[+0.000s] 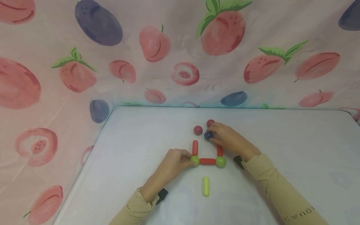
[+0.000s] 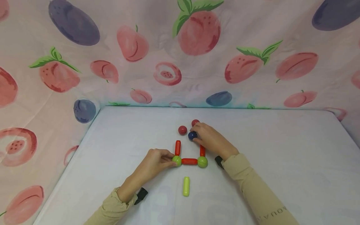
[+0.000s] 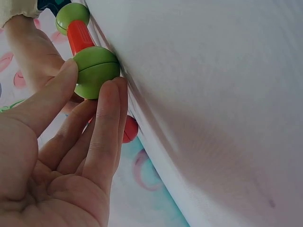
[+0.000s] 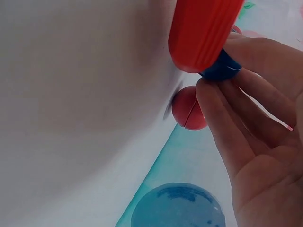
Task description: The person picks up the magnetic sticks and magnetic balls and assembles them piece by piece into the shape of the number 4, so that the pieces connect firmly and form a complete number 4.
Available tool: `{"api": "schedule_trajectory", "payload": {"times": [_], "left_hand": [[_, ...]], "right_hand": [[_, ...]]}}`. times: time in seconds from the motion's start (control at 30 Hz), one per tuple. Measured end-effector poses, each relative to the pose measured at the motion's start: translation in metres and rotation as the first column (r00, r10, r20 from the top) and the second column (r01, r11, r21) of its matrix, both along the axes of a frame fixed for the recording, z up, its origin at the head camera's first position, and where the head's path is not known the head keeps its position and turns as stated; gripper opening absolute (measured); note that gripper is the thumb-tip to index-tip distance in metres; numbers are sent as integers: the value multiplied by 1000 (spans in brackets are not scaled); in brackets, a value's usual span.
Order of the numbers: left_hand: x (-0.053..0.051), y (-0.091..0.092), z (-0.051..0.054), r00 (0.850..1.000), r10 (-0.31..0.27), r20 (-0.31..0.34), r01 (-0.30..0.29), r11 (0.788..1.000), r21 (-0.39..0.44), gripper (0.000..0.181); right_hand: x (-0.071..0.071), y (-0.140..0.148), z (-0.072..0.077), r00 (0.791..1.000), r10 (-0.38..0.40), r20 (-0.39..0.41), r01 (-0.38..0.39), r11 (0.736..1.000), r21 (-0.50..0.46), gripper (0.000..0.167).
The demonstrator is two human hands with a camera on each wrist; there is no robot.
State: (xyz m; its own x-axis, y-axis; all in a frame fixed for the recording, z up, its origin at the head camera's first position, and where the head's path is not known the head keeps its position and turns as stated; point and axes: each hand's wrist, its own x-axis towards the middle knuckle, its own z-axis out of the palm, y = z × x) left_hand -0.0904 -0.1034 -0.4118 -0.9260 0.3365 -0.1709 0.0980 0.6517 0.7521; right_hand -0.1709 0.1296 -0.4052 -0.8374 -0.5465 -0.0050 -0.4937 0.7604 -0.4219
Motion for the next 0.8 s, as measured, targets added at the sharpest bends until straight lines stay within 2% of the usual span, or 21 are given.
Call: {"api": "schedule_trajectory", "payload": {"times": [0.53, 0.8], "left_hand": [[0, 0, 0, 1000, -10, -18, 10, 1000, 0, 28], [1, 1, 1, 1000, -5, -11, 5, 1000, -6, 29]], "right_hand": [[-1, 0, 3, 999, -11, 39, 10, 1000, 8, 40], [-3, -3, 10, 1000, 14, -12, -14, 999, -29, 40]]}}
